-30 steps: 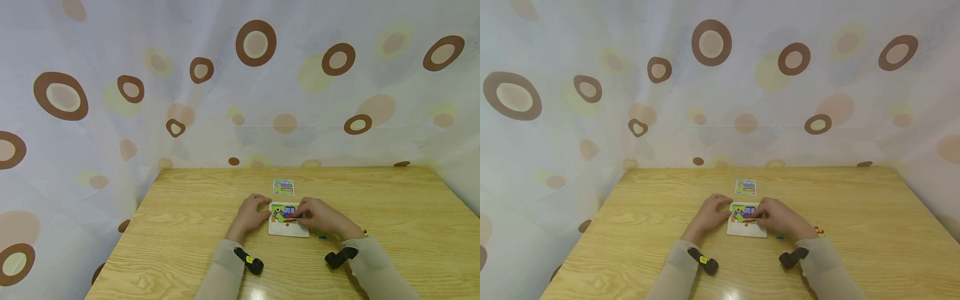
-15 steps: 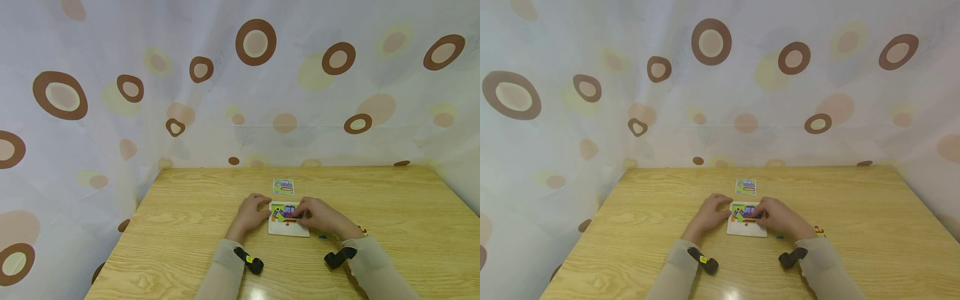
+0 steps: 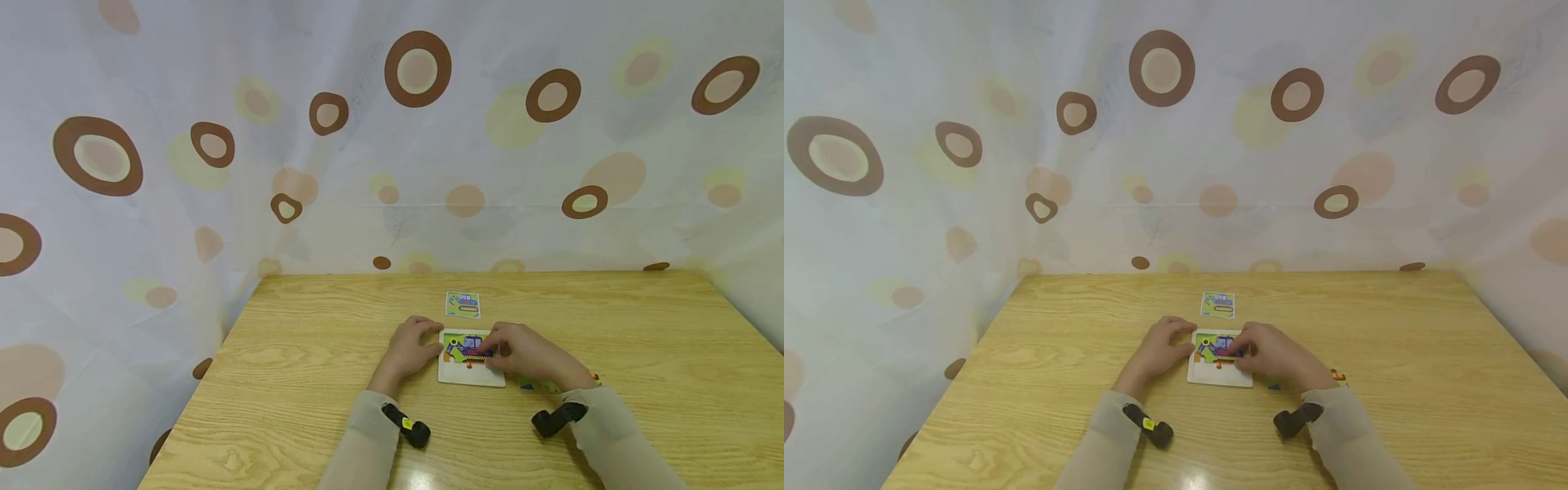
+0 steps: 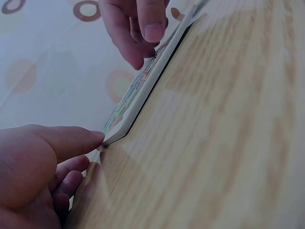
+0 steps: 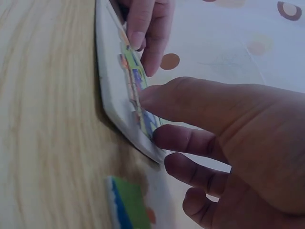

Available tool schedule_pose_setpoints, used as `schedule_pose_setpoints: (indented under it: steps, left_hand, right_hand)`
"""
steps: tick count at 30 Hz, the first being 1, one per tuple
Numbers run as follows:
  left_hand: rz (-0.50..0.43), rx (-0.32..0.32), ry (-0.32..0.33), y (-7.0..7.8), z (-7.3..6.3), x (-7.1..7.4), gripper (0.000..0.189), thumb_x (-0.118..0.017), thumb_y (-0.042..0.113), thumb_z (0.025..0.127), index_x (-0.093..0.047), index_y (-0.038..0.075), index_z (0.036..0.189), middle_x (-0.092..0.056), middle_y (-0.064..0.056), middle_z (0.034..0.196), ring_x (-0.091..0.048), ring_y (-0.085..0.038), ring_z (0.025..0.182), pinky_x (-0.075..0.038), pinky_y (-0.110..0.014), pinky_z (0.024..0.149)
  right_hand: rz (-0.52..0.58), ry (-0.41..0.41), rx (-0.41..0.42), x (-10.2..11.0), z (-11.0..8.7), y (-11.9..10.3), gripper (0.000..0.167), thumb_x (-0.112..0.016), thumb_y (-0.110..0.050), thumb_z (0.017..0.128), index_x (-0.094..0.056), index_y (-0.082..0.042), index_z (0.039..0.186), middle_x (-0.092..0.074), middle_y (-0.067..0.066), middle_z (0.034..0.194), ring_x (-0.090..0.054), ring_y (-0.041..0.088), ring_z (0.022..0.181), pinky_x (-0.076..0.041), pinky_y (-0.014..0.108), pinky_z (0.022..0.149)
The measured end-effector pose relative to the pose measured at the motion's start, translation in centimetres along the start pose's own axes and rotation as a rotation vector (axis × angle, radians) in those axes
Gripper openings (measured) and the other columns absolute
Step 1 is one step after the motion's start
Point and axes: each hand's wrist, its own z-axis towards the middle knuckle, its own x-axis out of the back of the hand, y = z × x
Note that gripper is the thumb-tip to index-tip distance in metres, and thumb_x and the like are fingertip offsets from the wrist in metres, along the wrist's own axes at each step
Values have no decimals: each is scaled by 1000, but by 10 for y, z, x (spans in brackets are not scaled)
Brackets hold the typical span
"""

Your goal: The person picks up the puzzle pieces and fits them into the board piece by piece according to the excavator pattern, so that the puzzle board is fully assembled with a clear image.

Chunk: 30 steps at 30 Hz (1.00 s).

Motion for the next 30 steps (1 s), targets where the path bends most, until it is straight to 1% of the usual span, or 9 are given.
schedule_pose_setpoints:
  steps: [4, 7, 12, 14, 18, 20, 25, 28, 30]
  left_hand:
    - [2, 1, -2, 0, 0, 0, 34, -69, 20, 93, -68, 15, 126, -54, -6, 133, -46, -29, 128, -35, -44, 109]
    - [-1, 7, -2, 0, 0, 0, 34, -69, 20, 93, -68, 15, 126, -54, -5, 133, -46, -28, 128, -34, -44, 109]
    - [-8, 14, -5, 0, -1, 1, 34, -69, 20, 93, -68, 15, 126, -54, -6, 133, -46, -29, 128, -34, -45, 109]
    - [-8, 15, -6, 1, -1, 1, 34, -69, 20, 93, -68, 15, 126, -53, -6, 133, -46, -29, 128, -34, -45, 109]
    - [-9, 13, -6, 2, -1, 1, 34, -69, 20, 93, -68, 15, 127, -53, -6, 133, -45, -28, 129, -34, -45, 109]
    - [-10, 12, -6, 2, 0, 1, 34, -69, 20, 93, -67, 14, 127, -53, -6, 133, -46, -28, 128, -34, -45, 109]
    - [-3, 15, -5, 1, 0, 1, 34, -69, 20, 93, -68, 15, 126, -53, -6, 133, -46, -28, 128, -34, -44, 109]
    - [2, 15, -3, 0, 0, 0, 34, -69, 20, 92, -68, 15, 126, -53, -6, 133, -46, -29, 128, -35, -45, 108]
    - [-3, 13, -1, 0, -1, 0, 34, -69, 19, 92, -68, 15, 126, -53, -6, 133, -46, -29, 128, -35, -46, 108]
  right_hand:
    - [8, 19, 36, 5, -4, 2, 20, -74, -13, 89, -76, -11, 109, -63, -1, 97, -58, 16, 86, -51, 34, 75]
    - [28, 32, 33, 10, -7, 1, 22, -73, -14, 90, -74, -8, 111, -64, 2, 100, -60, 19, 90, -53, 37, 77]
    - [64, 26, -3, 16, -12, 0, 27, -70, -15, 92, -71, -4, 116, -64, 4, 104, -59, 20, 93, -53, 35, 75]
    - [64, 26, -23, 19, -13, -1, 27, -70, -16, 93, -71, -4, 117, -64, 4, 106, -59, 20, 94, -52, 35, 76]
    - [50, 37, -73, 23, -17, -1, 27, -70, -19, 93, -71, -6, 117, -65, 2, 107, -58, 20, 95, -52, 36, 78]
    - [45, 38, -92, 25, -19, 0, 26, -70, -19, 92, -71, -6, 115, -65, 1, 106, -58, 19, 94, -52, 37, 79]
    - [64, -2, -136, 29, -24, 5, 20, -73, -18, 89, -71, -7, 106, -65, -1, 98, -57, 17, 88, -52, 35, 77]
    - [60, -41, -139, 31, -25, 7, 19, -76, -19, 87, -71, -10, 102, -64, -3, 94, -55, 17, 85, -50, 33, 75]
    - [63, -69, -123, 32, -27, 8, 19, -77, -18, 85, -70, -10, 100, -63, -2, 92, -54, 17, 83, -49, 32, 72]
